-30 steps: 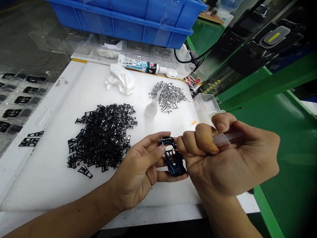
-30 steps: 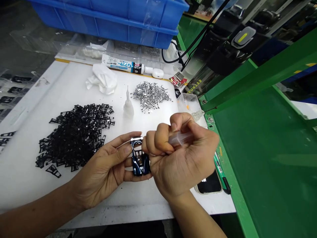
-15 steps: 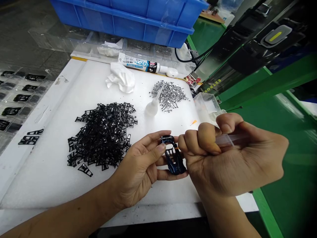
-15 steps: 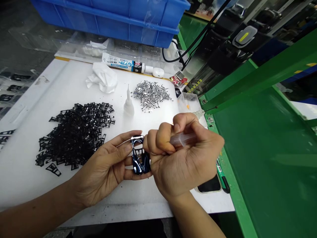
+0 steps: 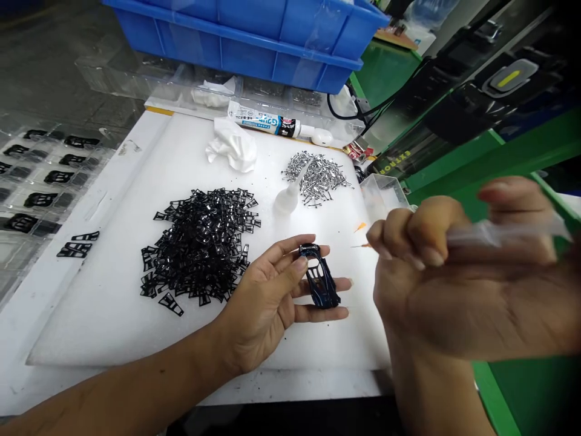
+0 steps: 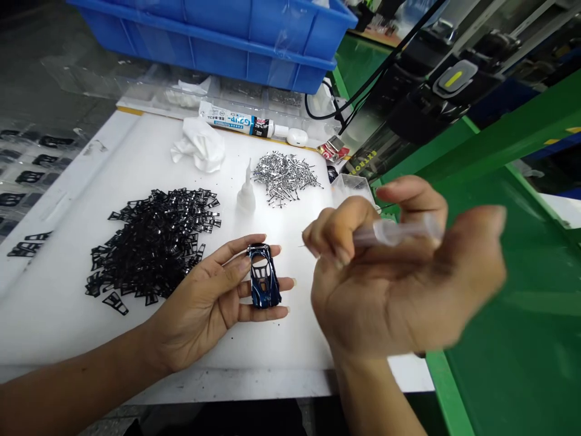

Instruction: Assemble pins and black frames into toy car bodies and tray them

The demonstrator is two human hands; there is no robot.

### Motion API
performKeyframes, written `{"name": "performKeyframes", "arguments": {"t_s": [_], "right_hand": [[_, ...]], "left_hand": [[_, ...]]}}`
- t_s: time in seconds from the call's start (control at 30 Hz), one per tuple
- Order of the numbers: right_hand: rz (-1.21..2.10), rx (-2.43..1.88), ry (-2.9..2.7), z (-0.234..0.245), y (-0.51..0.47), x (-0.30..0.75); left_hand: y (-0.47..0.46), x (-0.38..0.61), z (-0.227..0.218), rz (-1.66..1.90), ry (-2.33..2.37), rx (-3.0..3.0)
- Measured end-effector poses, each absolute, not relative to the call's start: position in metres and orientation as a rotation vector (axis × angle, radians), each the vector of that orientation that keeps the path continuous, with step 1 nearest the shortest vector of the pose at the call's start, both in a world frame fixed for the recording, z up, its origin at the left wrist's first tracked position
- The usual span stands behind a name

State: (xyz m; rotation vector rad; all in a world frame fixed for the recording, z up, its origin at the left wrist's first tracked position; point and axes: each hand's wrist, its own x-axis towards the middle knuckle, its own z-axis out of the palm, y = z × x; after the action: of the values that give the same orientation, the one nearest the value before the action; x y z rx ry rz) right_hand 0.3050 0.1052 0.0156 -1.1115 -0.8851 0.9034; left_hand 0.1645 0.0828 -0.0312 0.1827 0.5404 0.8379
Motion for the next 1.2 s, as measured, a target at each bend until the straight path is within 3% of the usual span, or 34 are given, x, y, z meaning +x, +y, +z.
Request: {"name": "performKeyframes", "arguments": {"t_s": [0.13,0.43,1.2], "right_hand": [[1.014,-1.085,-0.891,-0.006,0.124,0.315],[1.295,-0.893,-0.674,0.023,0.088,0.313],[1.320,-0.976,-0.651,0.008,0.089,0.301]], "left_hand": [[0.082,0.164,-0.030,0.859,0.580,0.182],[0.082,0.165,-0.031,0.819,0.535,0.188],[0.082,0.166,-0.032,0.829,0.575,0.190]]}}
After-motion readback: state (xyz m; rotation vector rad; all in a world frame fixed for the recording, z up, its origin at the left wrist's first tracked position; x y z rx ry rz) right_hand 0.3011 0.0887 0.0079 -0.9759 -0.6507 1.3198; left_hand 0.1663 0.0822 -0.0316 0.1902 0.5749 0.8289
